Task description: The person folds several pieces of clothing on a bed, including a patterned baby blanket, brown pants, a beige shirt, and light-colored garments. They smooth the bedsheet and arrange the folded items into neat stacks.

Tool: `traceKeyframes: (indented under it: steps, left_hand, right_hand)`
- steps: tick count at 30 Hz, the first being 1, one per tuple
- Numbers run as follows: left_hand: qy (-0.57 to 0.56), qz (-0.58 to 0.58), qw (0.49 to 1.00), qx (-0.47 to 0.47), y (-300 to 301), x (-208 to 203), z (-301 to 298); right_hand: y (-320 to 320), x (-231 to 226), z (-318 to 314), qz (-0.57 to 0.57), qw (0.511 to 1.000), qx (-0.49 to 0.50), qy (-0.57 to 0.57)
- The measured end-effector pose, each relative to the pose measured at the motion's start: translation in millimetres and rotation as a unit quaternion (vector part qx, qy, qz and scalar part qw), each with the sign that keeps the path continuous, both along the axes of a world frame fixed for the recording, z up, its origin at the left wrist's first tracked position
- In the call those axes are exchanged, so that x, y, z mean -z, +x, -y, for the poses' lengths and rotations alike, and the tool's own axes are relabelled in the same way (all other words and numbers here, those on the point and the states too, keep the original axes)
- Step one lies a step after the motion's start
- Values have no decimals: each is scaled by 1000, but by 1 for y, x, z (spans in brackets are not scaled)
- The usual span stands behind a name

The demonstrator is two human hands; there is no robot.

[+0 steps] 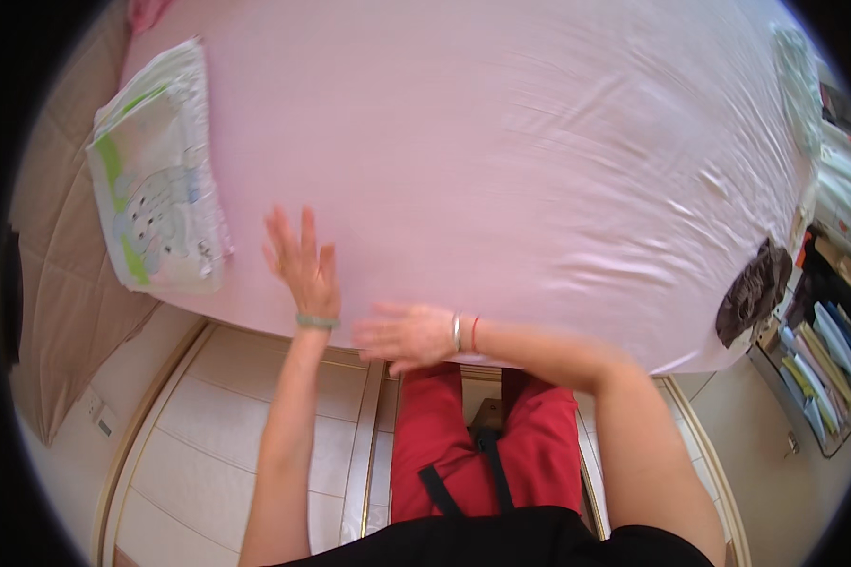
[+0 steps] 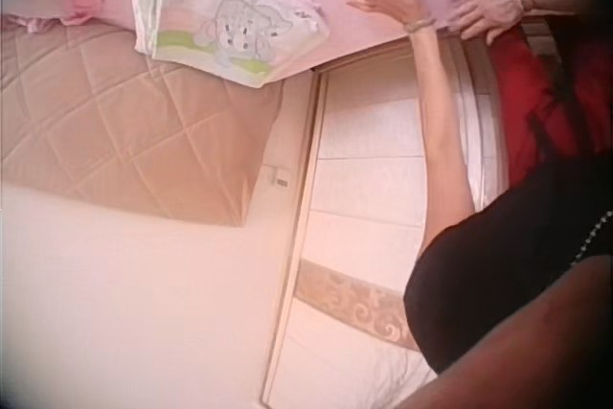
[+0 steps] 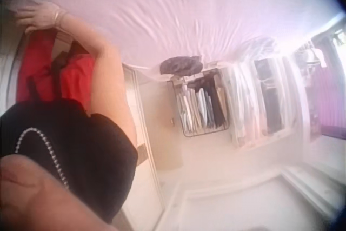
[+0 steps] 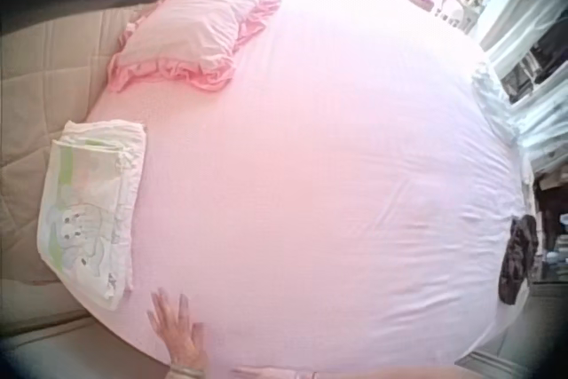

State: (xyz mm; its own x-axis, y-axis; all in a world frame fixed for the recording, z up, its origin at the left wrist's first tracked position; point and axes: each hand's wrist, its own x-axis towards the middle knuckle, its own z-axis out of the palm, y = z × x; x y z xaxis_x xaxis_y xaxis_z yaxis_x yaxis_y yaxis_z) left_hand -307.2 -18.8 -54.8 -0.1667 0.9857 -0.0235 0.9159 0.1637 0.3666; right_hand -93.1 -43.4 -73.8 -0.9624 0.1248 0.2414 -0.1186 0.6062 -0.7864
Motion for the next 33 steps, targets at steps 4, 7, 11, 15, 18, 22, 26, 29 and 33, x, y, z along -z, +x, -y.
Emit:
traceKeyframes:
  steps: [4, 7, 11, 15, 18, 22, 26, 29, 33]
  left_hand:
    - [114, 72, 982, 134, 82, 11, -146]
    - [134, 55, 962, 231, 142, 32, -213]
    - [54, -1, 904, 425, 185, 64, -158]
    - [-97, 45, 820, 563, 197, 44, 14]
    - [-182, 140, 738, 635, 184, 20, 107]
    - [-146, 103, 822, 541, 193, 16, 39]
    - [78, 50, 933, 349, 273, 30, -183]
    - [114, 43, 934, 336, 346, 33, -259]
    - [38, -37, 906, 420, 403, 60, -207]
  right_hand:
    - [84, 8, -182, 144, 901, 306, 271]
    - [154, 8, -268, 199, 813, 442, 322]
    - [189, 26, -155, 183, 924, 277, 191]
    - [223, -11, 21, 200, 968, 143, 50]
    - [251, -7, 115, 163, 982, -37, -82]
    - [257, -27, 0, 118, 948, 296, -20]
    - [270, -10, -197, 200, 782, 552, 210]
    - [292, 28, -285, 214, 665, 673, 244]
    - [376, 50, -238, 251, 649, 680, 230]
